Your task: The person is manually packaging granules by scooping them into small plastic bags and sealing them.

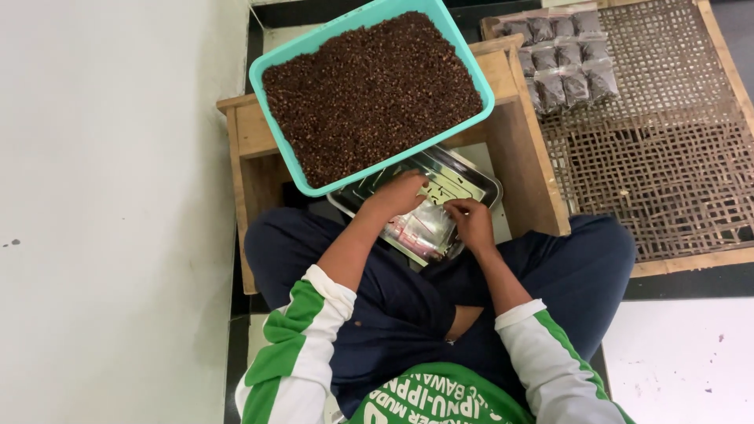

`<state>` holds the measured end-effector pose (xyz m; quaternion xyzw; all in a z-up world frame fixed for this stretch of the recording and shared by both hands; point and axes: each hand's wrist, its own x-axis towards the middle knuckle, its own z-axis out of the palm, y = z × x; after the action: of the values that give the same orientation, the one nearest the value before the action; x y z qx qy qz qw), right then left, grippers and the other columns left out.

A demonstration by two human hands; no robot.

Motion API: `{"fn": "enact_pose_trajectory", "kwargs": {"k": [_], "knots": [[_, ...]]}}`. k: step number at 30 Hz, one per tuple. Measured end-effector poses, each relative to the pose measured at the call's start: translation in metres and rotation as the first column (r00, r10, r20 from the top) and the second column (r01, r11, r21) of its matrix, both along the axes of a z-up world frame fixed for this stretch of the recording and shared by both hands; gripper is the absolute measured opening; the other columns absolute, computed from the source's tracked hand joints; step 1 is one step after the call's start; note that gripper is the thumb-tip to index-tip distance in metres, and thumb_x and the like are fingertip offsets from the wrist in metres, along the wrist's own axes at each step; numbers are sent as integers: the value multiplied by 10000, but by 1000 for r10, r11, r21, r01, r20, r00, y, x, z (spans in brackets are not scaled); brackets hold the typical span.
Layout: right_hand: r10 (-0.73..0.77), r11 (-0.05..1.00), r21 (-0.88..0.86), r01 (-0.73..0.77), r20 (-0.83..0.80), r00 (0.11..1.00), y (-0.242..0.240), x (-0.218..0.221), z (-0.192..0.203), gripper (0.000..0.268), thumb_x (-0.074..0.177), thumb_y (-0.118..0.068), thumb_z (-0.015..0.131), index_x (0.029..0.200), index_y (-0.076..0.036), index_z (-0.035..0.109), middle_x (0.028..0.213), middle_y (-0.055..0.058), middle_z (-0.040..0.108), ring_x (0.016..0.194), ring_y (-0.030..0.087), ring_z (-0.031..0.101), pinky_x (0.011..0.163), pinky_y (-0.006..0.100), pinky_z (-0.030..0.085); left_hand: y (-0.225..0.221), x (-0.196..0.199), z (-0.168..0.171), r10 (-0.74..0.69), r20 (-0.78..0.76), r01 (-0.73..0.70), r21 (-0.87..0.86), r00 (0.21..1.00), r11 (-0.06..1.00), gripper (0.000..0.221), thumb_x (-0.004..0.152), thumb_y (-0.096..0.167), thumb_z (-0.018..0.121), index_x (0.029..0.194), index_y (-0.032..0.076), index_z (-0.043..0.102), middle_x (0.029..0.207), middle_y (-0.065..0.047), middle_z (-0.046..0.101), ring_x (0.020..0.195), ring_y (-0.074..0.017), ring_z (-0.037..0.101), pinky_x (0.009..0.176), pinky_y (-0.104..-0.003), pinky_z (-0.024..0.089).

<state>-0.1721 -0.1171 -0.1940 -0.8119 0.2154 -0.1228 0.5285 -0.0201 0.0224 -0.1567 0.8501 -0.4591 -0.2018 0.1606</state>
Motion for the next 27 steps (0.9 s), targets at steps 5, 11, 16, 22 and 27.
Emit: {"fn": "enact_pose_trajectory", "kwargs": {"k": [5,11,16,22,27], "knots": [[-34,990,140,19,104,994,0,6,8,92,857,-39,676,932,-64,721,745,155,675,696,212,635,674,345,504,4,-2,19,-1,-224,-1,-9,975,1000,652,714,349,747,1233,15,537,1209,-232,563,1178,-382,517,1015,-470,400],[-112,973,216,76,161,981,-11,18,18,94,899,-68,649,966,-38,708,740,138,676,684,190,633,693,351,510,1,7,-15,102,-368,-136,-67,924,988,574,739,408,718,1207,111,570,1171,-136,608,1170,-307,531,993,-418,416],[-120,960,269,81,134,984,-15,22,6,90,879,-107,665,929,-44,706,741,103,670,674,157,626,697,340,512,4,21,-63,161,-407,-227,-119,899,967,210,788,338,674,930,192,721,850,-36,718,917,-225,669,786,-325,521],[-97,937,347,50,119,988,-12,25,-15,101,889,-102,649,929,-16,684,734,126,658,650,168,605,678,331,507,7,27,-99,313,-737,-585,-136,599,800,489,794,130,708,1226,-31,544,1064,-214,641,982,-298,628,697,-341,577],[-158,889,448,98,97,983,-11,24,-19,182,881,-70,622,1046,-16,569,900,143,611,702,185,589,628,306,492,3,29,-106,178,-846,-696,-274,503,664,342,787,92,774,1036,-85,620,877,-159,665,695,-160,618,560,-261,494]]}}
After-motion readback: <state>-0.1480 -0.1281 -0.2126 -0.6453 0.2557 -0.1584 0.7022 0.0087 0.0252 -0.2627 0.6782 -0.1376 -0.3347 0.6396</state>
